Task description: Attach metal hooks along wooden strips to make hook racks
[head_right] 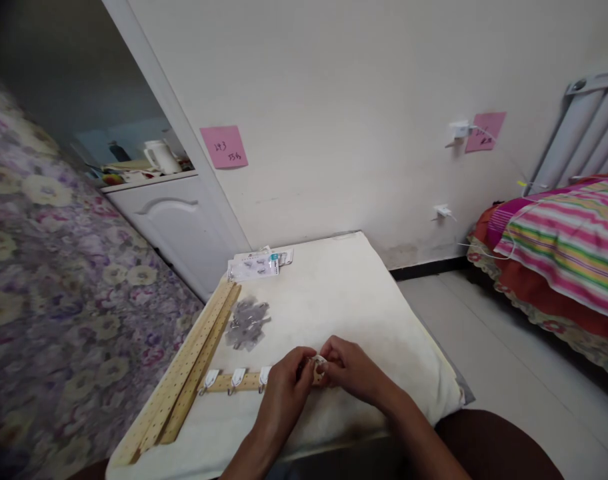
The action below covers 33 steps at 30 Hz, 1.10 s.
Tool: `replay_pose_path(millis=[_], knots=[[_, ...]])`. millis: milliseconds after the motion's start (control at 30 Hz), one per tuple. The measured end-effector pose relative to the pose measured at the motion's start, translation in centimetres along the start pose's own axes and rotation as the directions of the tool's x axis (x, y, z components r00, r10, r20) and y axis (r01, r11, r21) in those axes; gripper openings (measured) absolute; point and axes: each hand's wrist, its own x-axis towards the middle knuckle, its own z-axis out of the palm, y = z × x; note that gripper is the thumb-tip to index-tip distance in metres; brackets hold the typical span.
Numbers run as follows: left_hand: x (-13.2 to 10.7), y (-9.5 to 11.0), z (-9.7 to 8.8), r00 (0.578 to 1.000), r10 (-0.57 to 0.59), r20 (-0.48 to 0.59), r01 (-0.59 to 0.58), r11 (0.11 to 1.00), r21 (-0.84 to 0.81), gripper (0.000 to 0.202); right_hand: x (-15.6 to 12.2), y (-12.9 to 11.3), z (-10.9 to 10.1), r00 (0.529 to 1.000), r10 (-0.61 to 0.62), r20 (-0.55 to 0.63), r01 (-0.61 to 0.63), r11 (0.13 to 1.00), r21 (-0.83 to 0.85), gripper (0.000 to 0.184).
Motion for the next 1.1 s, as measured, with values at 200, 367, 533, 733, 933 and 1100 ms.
replay_pose_path(millis=[200,367,533,733,933,1100], knots=[[0.1,-0.7,0.8,0.990,-0.068,0.125,0.097,0.965,-0.245,0.027,0.0,-0.4,-1.3,0.999,0.002,-0.046,-0.005,0.998,-0.067,0.013],[-0.1,-1.1,2.1,0.962,-0.138,0.234,0.231,0.869,-0.438,0.031,0.2,-0.4,-1.8,0.998,0.029,-0.050,-0.028,0.999,0.033,0.016],[-0.2,-0.9,2.5,0.953,-0.148,0.265,0.261,0.845,-0.466,0.025,-0.1,-0.4,-3.2,0.994,0.074,-0.076,-0.072,0.997,0.030,0.017],[-2.5,-1.4,4.4,0.937,-0.091,0.337,0.193,0.939,-0.283,0.016,-0.3,0.5,-5.6,0.985,0.096,-0.144,-0.115,0.985,-0.130,0.014],[-5.5,-1.9,7.4,0.917,0.008,0.399,0.009,0.999,-0.042,0.020,-0.2,2.3,-6.2,0.972,0.186,-0.146,-0.218,0.942,-0.254,0.011],[-5.6,-2.1,8.0,0.927,0.043,0.374,-0.048,0.999,0.006,0.022,-0.2,3.1,-6.3,0.964,0.206,-0.167,-0.248,0.925,-0.288,0.011]])
